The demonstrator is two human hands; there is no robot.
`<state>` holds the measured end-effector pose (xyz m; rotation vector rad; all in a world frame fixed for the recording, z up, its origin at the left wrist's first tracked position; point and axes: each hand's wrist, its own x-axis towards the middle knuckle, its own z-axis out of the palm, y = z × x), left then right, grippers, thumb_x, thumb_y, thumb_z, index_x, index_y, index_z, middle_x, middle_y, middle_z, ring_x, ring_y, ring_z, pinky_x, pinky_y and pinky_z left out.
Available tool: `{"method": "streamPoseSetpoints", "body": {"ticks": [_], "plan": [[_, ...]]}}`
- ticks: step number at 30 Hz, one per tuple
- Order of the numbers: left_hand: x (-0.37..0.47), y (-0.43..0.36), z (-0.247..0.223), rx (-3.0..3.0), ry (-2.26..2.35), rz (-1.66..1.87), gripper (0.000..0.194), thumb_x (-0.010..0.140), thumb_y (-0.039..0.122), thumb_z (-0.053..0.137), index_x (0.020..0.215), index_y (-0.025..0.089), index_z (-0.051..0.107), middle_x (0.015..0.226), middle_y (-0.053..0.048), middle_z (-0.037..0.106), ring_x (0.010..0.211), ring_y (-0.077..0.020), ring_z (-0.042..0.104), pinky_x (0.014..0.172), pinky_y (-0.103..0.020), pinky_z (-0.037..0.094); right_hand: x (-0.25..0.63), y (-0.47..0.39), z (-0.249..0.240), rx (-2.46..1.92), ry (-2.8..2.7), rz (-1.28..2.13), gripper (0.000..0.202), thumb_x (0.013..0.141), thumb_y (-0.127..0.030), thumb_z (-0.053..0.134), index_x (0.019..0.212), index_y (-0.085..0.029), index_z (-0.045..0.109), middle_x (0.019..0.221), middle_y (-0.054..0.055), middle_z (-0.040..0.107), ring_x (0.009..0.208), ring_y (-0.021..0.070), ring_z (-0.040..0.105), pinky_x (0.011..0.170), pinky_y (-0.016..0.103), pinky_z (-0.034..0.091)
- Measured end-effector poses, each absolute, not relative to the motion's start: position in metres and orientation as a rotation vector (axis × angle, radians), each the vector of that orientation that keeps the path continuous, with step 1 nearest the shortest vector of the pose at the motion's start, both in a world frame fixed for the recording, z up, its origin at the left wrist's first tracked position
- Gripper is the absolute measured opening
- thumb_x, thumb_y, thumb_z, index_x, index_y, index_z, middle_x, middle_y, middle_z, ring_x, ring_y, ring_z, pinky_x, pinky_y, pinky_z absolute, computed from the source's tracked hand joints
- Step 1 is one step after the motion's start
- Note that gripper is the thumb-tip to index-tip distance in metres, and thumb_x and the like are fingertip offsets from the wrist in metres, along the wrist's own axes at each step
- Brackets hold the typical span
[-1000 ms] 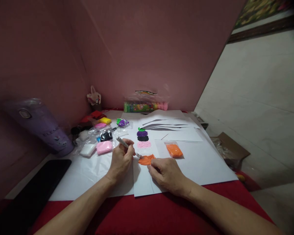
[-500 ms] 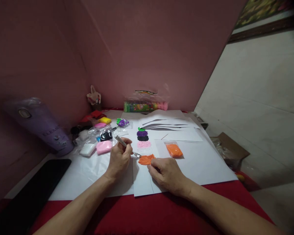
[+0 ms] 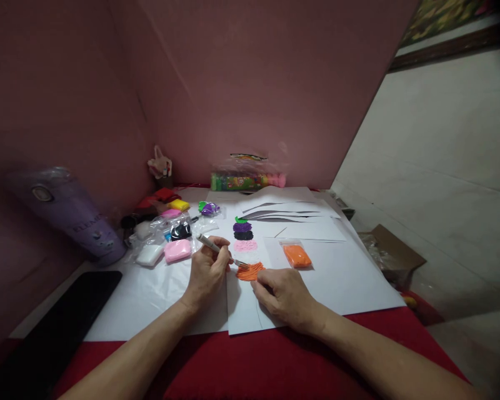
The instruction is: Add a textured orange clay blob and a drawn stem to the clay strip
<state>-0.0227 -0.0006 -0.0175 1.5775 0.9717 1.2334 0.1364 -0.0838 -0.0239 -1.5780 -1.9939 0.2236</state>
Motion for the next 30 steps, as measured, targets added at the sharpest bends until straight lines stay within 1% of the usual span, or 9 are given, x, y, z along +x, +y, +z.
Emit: {"method": "streamPoseSetpoints", "body": {"ticks": [10, 22, 30], "plan": [[-0.022, -0.001, -0.02, 1.628, 0.974, 1.194, 0.011, 0.084, 0.03, 0.052, 0.084, 0.019, 0.053, 0.064, 0.003, 0.057, 0.054, -0.0105, 0.054, 0.053, -0.023, 0.044, 0.136, -0.084, -0.023, -1.586, -1.98, 0.208, 0.03, 0.082, -0.02, 0.045, 0.053, -0.016, 0.036, 0.046, -0.005, 0.038, 0.045, 0.0056, 0.027, 0.05, 0.025, 0.016], [-0.028, 0.004, -0.019, 1.732, 1.06, 1.209, 0.007, 0.082, 0.022, 0.048, 0.086, 0.019, 0.052, 0.062, 0.004, 0.054, 0.056, -0.0113, 0.052, 0.057, -0.024, 0.042, 0.136, -0.084, -0.024, -1.588, -1.996, 0.198, 0.031, 0.082, -0.019, 0.046, 0.053, -0.016, 0.037, 0.046, -0.006, 0.036, 0.045, 0.0056, 0.027, 0.049, 0.025, 0.016], [-0.033, 0.009, -0.02, 1.783, 1.064, 1.237, 0.008, 0.081, 0.023, 0.048, 0.086, 0.019, 0.053, 0.061, 0.004, 0.054, 0.055, -0.0115, 0.053, 0.055, -0.024, 0.042, 0.136, -0.084, -0.023, -1.579, -2.022, 0.189, 0.032, 0.084, -0.019, 0.045, 0.053, -0.016, 0.038, 0.047, -0.006, 0.038, 0.045, 0.0056, 0.028, 0.049, 0.024, 0.017]]}}
